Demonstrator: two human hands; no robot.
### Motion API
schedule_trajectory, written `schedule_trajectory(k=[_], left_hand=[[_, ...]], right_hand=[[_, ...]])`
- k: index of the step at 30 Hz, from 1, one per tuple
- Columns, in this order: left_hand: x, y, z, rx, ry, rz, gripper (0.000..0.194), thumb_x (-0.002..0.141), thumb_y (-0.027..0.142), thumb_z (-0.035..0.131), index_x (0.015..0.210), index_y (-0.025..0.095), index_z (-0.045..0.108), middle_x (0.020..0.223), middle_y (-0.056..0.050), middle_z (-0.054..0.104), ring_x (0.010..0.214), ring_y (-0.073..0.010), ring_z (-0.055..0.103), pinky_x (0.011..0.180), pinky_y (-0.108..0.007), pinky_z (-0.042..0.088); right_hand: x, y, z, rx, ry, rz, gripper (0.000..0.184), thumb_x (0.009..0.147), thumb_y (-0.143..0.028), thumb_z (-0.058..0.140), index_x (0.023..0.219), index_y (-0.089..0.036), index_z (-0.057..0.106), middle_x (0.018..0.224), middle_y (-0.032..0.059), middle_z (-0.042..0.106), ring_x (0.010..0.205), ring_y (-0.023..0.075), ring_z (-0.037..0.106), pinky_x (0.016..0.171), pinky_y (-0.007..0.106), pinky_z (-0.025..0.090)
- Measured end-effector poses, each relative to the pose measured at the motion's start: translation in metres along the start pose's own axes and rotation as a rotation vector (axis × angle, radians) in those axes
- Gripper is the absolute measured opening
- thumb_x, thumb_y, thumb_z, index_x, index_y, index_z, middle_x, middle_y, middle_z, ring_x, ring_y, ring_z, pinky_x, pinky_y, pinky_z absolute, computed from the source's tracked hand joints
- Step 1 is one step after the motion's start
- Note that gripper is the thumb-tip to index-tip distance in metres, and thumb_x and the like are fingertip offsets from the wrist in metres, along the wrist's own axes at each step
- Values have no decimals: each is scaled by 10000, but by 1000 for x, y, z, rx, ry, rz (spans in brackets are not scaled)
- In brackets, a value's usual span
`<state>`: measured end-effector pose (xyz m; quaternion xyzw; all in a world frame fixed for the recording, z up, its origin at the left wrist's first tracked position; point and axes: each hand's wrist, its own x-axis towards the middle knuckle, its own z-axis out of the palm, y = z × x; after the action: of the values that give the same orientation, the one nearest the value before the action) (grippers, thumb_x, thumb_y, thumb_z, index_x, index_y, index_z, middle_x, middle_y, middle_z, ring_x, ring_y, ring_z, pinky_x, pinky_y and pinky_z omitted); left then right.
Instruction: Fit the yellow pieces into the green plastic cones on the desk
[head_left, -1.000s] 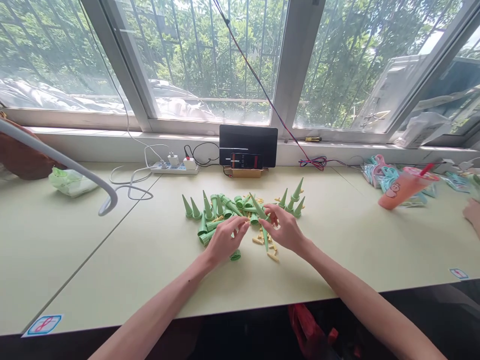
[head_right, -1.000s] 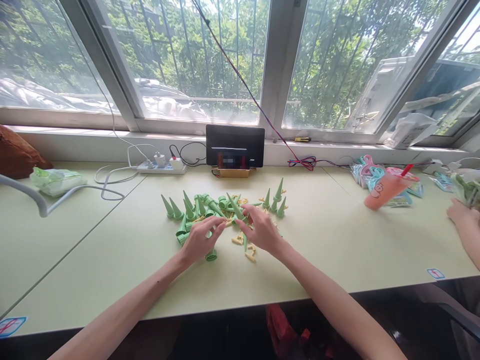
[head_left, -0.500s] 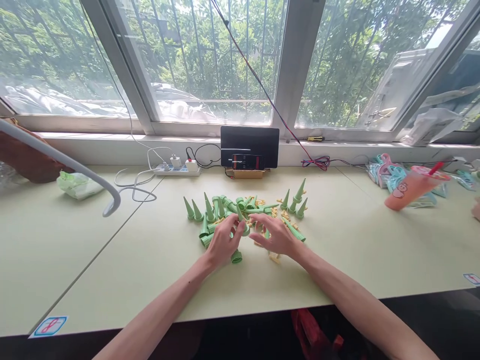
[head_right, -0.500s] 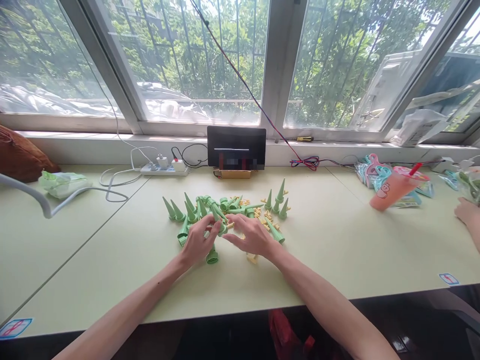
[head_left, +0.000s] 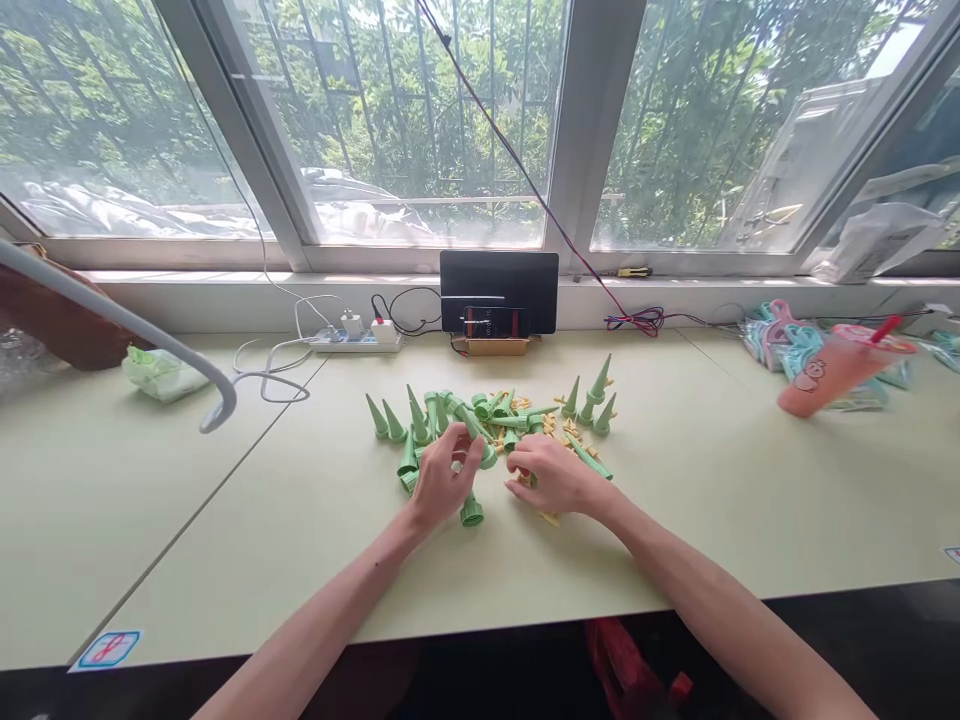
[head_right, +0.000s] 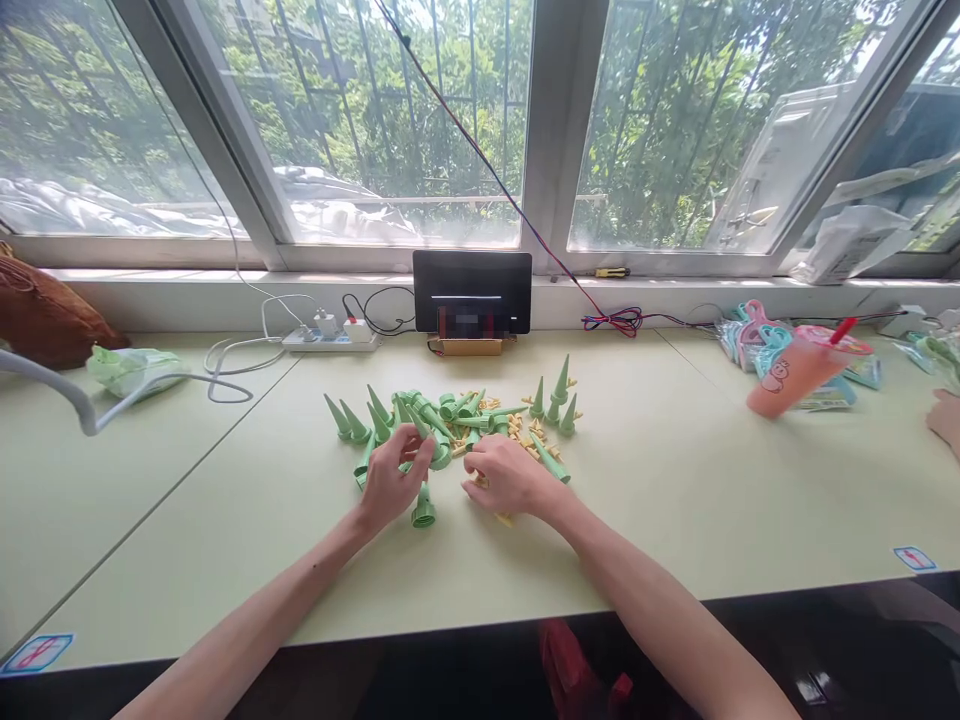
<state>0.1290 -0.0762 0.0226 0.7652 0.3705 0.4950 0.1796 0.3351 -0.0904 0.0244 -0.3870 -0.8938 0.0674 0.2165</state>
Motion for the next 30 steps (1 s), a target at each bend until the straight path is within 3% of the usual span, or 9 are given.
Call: schedule_trajectory(k=[8, 16, 23, 30], left_hand=[[-5, 6, 1, 27, -13, 41, 145, 967, 258, 505, 845, 198, 456, 587, 63, 518, 456, -77, 547, 515, -202, 488], [-15, 7, 4, -210, -244, -11, 96, 1005, 263, 420, 936, 198, 438, 712, 21, 606, 505, -97, 621, 484, -203, 471], [-19, 10, 8, -137, -320, 51, 143, 990, 254, 430, 864, 209, 380, 576, 58, 557, 453, -94, 543, 466, -202, 392], [-17, 9, 9, -137, -360, -145, 159, 988, 333, 449, 898, 206, 415, 578, 65, 524, 454, -105, 561, 454, -206, 394]], right_hand=[[0, -2, 3, -22, -26, -17, 227, 848, -132, 586, 654, -191, 484, 645, 6, 524, 653, 154, 433, 692, 291, 400], [3, -5, 6, -46, 13, 4, 260, 802, -69, 552, 611, -197, 430, 610, -6, 474, 634, 150, 400, 661, 280, 368], [2, -7, 3, 4, -20, -10, 232, 740, -119, 593, 596, -197, 429, 589, -15, 484, 613, 146, 389, 677, 284, 363], [1, -12, 3, 59, -56, -31, 144, 718, -48, 583, 713, -191, 563, 655, 0, 567, 663, 163, 468, 704, 296, 347]])
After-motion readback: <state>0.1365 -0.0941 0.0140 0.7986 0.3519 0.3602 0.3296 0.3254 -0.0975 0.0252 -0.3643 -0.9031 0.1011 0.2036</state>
